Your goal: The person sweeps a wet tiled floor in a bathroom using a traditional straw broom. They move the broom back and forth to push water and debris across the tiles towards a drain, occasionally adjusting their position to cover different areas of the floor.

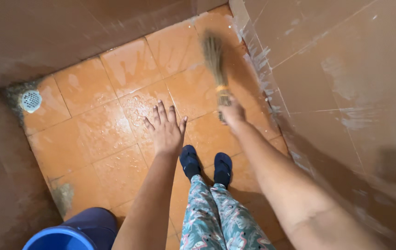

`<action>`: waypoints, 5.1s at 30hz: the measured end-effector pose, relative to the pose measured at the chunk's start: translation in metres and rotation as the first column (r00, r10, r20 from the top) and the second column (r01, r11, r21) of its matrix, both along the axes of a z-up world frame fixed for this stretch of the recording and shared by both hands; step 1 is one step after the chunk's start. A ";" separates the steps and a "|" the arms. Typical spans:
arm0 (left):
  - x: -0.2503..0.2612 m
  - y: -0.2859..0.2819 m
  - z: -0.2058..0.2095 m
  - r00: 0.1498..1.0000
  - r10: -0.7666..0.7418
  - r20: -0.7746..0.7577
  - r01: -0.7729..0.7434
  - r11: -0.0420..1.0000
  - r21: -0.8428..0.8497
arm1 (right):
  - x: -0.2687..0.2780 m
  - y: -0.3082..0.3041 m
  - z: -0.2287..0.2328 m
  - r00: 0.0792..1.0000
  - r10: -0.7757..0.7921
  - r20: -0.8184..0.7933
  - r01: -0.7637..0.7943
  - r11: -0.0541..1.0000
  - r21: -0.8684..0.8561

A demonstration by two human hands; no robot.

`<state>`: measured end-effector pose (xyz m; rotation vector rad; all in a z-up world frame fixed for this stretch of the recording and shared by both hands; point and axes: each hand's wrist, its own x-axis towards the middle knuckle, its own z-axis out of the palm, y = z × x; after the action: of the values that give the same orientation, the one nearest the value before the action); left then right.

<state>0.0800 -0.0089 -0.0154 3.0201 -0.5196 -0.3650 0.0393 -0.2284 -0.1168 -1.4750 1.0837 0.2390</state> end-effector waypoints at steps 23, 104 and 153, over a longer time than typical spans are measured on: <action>0.052 0.037 -0.013 0.996 -0.022 -0.081 0.028 0.997 0.070 | 0.071 0.095 0.039 0.906 0.419 0.062 -0.415 0.847 0.332; 0.094 -0.012 -0.023 0.988 0.148 -0.054 -0.145 0.988 0.048 | 0.092 0.051 0.013 0.841 0.540 0.017 -0.495 0.758 0.425; 0.119 -0.057 -0.017 0.960 0.276 -0.038 -0.276 0.961 -0.010 | 0.160 -0.093 -0.068 0.960 0.188 -0.209 -0.209 0.974 -0.084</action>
<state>0.1991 -0.0657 -0.0326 3.0057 -0.0928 -0.3934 0.1996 -0.3214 -0.1852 -1.6847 1.1214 0.4866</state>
